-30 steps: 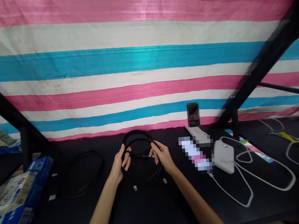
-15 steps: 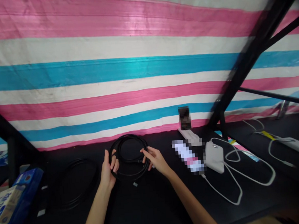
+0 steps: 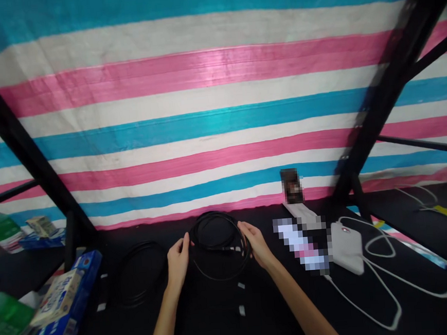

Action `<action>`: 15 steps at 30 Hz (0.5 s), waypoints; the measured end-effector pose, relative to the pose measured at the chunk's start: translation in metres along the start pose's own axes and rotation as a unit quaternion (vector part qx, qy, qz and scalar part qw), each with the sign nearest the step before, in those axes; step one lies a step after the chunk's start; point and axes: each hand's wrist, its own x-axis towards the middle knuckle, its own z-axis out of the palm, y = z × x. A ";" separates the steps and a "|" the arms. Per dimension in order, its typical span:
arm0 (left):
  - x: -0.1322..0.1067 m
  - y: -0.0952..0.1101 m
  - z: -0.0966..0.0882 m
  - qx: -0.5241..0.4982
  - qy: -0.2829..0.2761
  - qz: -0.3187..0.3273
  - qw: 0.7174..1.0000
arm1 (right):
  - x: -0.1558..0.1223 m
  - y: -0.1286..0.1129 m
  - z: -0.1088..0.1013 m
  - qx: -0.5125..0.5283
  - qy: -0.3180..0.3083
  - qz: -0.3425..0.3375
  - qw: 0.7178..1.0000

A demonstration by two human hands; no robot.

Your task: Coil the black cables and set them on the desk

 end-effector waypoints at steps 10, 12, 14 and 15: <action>-0.056 0.038 -0.101 -0.133 0.314 -0.061 0.938 | 0.007 -0.025 -0.034 -0.052 0.008 -0.080 0.995; -0.069 0.051 -0.120 -0.157 0.370 -0.040 0.915 | 0.005 -0.030 -0.037 -0.059 -0.007 -0.088 0.994; -0.080 0.062 -0.137 -0.152 0.430 -0.008 0.890 | 0.002 -0.035 -0.037 -0.071 -0.016 -0.093 0.993; -0.085 0.066 -0.145 -0.133 0.447 0.015 0.884 | -0.001 -0.038 -0.037 -0.078 -0.015 -0.101 0.992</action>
